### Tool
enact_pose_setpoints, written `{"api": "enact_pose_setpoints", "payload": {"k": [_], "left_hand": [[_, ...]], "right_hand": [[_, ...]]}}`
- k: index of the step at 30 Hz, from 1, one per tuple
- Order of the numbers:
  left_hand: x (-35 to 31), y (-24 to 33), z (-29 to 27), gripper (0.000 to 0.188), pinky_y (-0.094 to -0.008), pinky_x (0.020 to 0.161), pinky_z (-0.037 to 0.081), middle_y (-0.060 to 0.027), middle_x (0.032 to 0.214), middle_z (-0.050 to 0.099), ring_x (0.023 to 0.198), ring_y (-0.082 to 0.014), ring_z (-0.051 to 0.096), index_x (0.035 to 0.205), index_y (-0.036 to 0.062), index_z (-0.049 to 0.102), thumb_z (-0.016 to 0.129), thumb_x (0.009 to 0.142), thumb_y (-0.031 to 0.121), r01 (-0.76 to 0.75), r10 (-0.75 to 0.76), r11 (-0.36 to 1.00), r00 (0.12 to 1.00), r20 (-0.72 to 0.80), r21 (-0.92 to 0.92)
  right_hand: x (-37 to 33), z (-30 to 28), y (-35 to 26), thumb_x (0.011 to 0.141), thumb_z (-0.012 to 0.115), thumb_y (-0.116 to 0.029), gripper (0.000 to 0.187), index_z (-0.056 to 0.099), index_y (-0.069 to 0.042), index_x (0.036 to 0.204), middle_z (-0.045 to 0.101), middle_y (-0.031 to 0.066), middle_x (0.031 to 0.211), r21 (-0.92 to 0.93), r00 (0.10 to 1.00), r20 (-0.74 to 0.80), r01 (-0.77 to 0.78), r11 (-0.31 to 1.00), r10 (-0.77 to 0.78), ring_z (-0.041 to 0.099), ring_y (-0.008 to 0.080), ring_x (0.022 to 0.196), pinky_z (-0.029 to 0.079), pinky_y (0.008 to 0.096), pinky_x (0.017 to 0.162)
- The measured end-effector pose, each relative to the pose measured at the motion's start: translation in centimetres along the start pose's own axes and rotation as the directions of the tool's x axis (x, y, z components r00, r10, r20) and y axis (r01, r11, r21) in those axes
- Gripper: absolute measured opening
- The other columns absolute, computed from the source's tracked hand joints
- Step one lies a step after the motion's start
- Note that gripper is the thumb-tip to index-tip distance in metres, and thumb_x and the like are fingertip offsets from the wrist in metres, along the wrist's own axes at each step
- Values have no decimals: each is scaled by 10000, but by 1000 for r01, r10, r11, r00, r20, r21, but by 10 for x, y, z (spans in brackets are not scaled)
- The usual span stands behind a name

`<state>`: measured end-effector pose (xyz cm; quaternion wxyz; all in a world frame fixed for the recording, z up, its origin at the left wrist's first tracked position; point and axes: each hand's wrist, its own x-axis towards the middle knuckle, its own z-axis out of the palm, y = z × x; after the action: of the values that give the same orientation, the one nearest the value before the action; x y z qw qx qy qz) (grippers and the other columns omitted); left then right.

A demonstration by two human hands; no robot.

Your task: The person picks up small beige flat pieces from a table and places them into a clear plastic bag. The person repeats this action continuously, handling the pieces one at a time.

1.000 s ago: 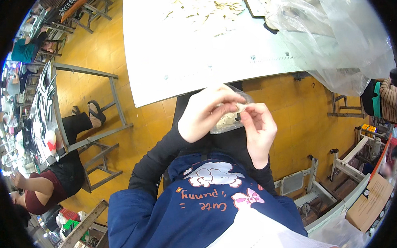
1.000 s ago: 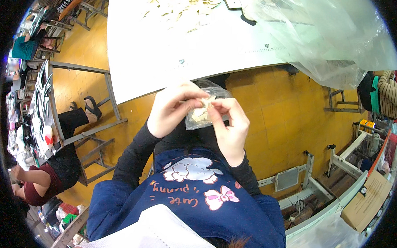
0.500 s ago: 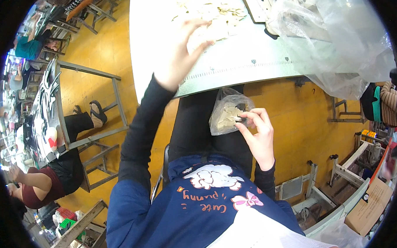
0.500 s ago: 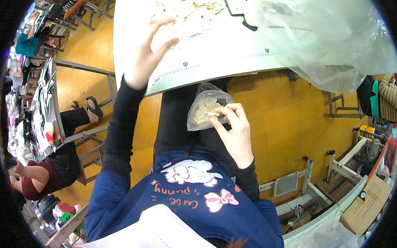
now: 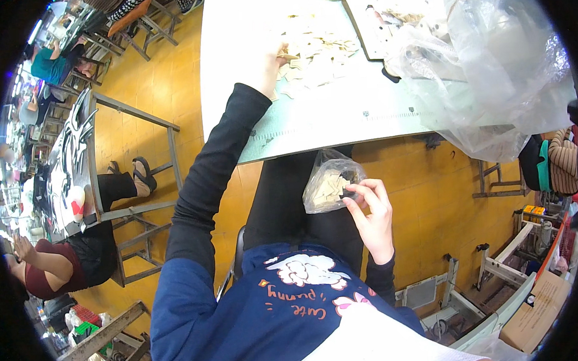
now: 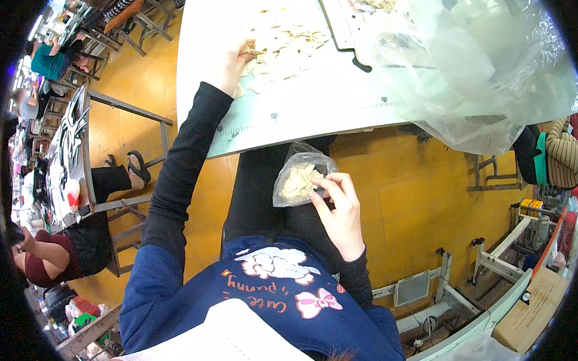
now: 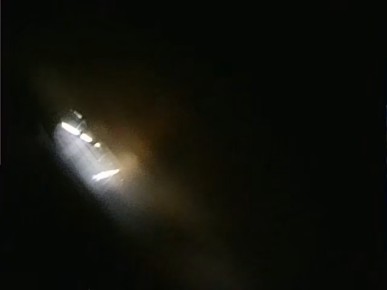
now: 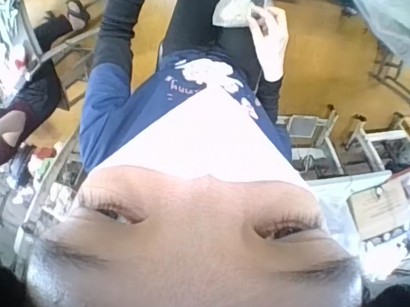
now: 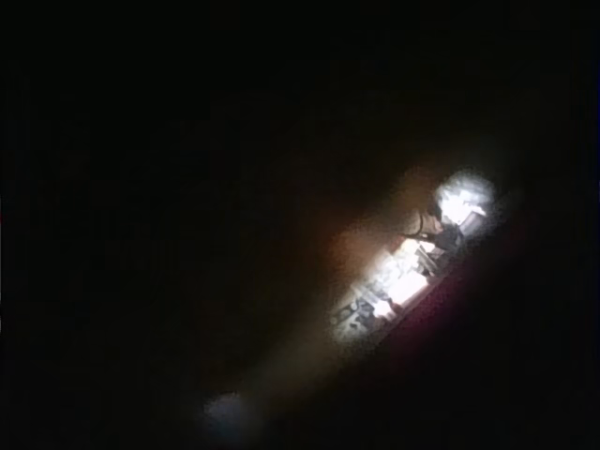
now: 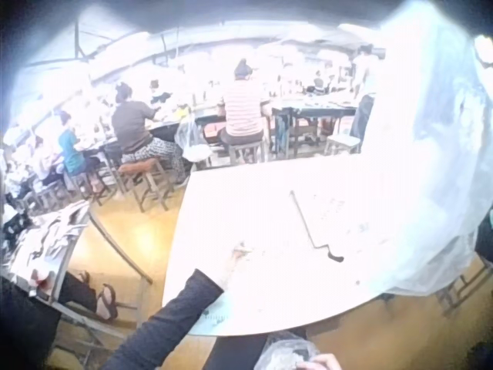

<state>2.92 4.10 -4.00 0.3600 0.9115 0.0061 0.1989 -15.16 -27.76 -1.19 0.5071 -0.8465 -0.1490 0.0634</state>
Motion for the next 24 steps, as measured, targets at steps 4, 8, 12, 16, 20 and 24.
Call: {"api": "enact_pose_setpoints", "payload": {"k": [4,8,12,16,20,24], "left_hand": [[-2,8,-14,279,-286,826,522,-94,914,689,910,-160,671,1235,17,619,584,961,51,21,-22,999,1000,-12,-40],[-8,13,-26,234,-278,868,519,-90,975,677,968,-142,656,1200,11,620,561,977,44,63,-66,997,995,-71,-44],[-10,13,-38,224,-292,956,507,-101,1101,661,1048,-175,645,1219,23,603,528,1016,81,147,-210,826,976,-54,-544],[-38,35,-62,321,-302,1020,475,-128,1187,658,1101,-198,637,1321,11,532,544,1021,122,202,-192,662,977,97,-722],[-96,90,-55,409,-287,999,480,-141,1187,666,1102,-196,637,1374,-4,489,579,1008,153,387,-155,487,920,359,-783],[-144,132,-39,351,-328,1044,441,-108,1261,630,1178,-165,585,1354,16,543,542,1026,142,579,-87,371,800,594,-726]], "right_hand": [[0,0,-3,868,719,-78,212,691,-16,1069,564,89,1036,34,1000,11,-9,999,8,597,179,775,512,297,692],[-1,2,-3,880,703,-70,199,691,-13,1070,578,97,1061,61,1000,25,-15,998,14,616,190,797,523,303,717],[-1,4,-1,883,699,-67,197,691,-10,1071,588,99,1077,54,999,37,7,999,-9,623,193,798,528,300,723],[3,4,-10,870,708,-52,219,690,-12,1085,594,100,1078,68,999,27,31,997,-33,622,188,792,529,297,722],[17,7,-32,835,743,-36,288,692,-34,1118,592,103,1097,189,991,-93,114,975,-97,622,169,784,530,295,713],[35,15,-45,791,784,-24,340,698,-44,1120,582,98,1120,86,924,-257,315,945,-285,627,163,780,528,292,693]]}}
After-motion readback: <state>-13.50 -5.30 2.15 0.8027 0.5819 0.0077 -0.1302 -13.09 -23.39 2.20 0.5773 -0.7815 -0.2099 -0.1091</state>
